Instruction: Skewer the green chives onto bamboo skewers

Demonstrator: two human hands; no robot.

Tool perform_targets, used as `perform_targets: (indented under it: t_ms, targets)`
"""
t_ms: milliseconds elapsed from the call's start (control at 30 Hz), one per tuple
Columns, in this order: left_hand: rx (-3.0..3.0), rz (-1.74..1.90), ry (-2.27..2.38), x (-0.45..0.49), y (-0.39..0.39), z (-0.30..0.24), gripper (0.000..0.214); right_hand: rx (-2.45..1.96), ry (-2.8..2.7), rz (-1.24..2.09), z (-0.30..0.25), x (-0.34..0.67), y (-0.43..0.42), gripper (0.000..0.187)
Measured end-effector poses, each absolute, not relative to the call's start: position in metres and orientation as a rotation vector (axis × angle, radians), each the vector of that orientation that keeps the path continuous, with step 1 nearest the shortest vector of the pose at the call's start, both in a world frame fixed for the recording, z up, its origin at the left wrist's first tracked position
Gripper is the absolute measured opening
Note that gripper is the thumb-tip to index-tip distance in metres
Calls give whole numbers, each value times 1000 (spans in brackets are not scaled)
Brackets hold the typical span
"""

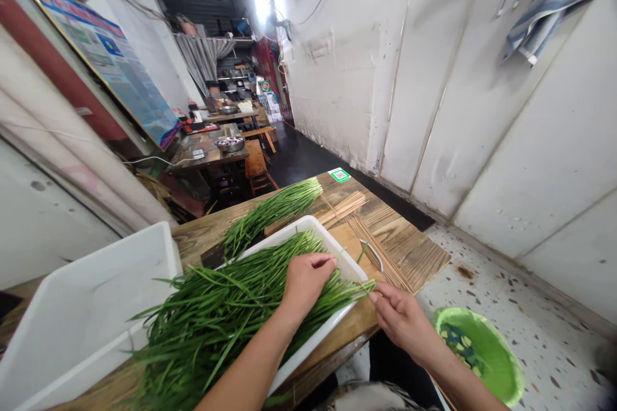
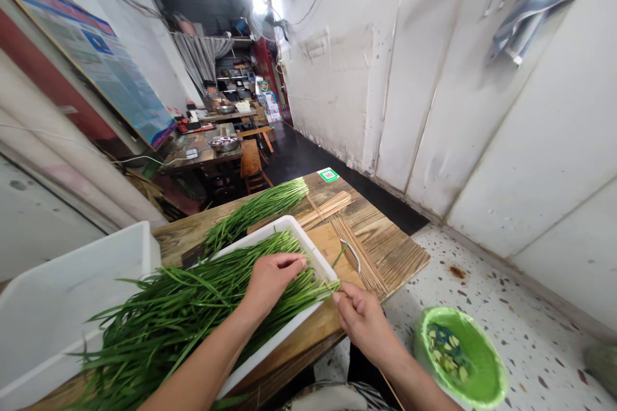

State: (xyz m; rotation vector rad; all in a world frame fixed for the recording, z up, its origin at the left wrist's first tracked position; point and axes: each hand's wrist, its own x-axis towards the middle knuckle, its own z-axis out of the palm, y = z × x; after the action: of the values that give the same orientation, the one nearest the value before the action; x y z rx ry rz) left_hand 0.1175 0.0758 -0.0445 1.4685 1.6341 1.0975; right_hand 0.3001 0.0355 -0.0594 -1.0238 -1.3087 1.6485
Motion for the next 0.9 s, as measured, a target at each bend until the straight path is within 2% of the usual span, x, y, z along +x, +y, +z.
perform_targets:
  t_ms: [600,900]
  targets:
    - [1523,1088,1641,117,76,-43,22,-1024,-1317,1638,-61,299,35,28]
    - [1795,1023,1583,126,66,-36,20,-1005,-1260,1604,-70,293,35,33]
